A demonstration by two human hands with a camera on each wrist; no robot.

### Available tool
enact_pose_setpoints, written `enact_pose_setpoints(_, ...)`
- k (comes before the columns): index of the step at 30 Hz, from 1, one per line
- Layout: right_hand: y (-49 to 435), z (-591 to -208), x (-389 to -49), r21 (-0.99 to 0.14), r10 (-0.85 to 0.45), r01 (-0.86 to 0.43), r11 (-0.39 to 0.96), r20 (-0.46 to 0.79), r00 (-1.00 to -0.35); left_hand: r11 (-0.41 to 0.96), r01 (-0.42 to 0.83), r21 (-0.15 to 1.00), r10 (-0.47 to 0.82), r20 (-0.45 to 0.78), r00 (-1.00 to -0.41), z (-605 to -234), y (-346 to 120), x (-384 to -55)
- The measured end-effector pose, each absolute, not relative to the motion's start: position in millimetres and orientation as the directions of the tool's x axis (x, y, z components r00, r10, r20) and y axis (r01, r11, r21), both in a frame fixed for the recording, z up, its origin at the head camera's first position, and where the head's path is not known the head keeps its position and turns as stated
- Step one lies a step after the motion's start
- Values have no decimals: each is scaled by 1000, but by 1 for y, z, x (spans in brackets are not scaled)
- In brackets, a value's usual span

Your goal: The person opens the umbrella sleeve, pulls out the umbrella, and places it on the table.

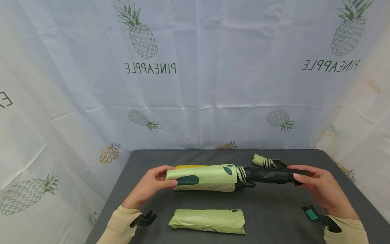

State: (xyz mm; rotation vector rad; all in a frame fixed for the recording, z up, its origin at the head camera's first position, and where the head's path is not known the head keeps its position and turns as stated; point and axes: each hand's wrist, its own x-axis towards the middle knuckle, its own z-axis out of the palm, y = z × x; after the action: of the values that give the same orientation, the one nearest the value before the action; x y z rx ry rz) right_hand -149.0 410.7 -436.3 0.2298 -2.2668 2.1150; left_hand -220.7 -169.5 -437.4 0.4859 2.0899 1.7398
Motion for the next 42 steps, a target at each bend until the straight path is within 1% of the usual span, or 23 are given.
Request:
enact_pose_setpoints(15,428,-439,-145,-992,-105,-127,26,124,-987,179,27,983,478,-63,-876,-440,-168,-226)
enact_pose_setpoints(21,432,-438,-142,-994,-89,-91,53,86,-992,176,21,984,484,-67,-872,-442,-167,-229)
enact_pose_setpoints(30,438,-437,-136,-993,-67,-76,86,70,-995,174,9,985,491,-79,-868,-446,-165,-230)
enact_pose_setpoints(36,447,-445,-128,-991,-49,-42,124,36,-998,198,3,980,476,-94,-874,-447,-169,-230)
enact_pose_setpoints(42,463,-457,-113,-998,-8,9,63,-10,-1000,209,4,978,491,-102,-865,-447,-172,-230)
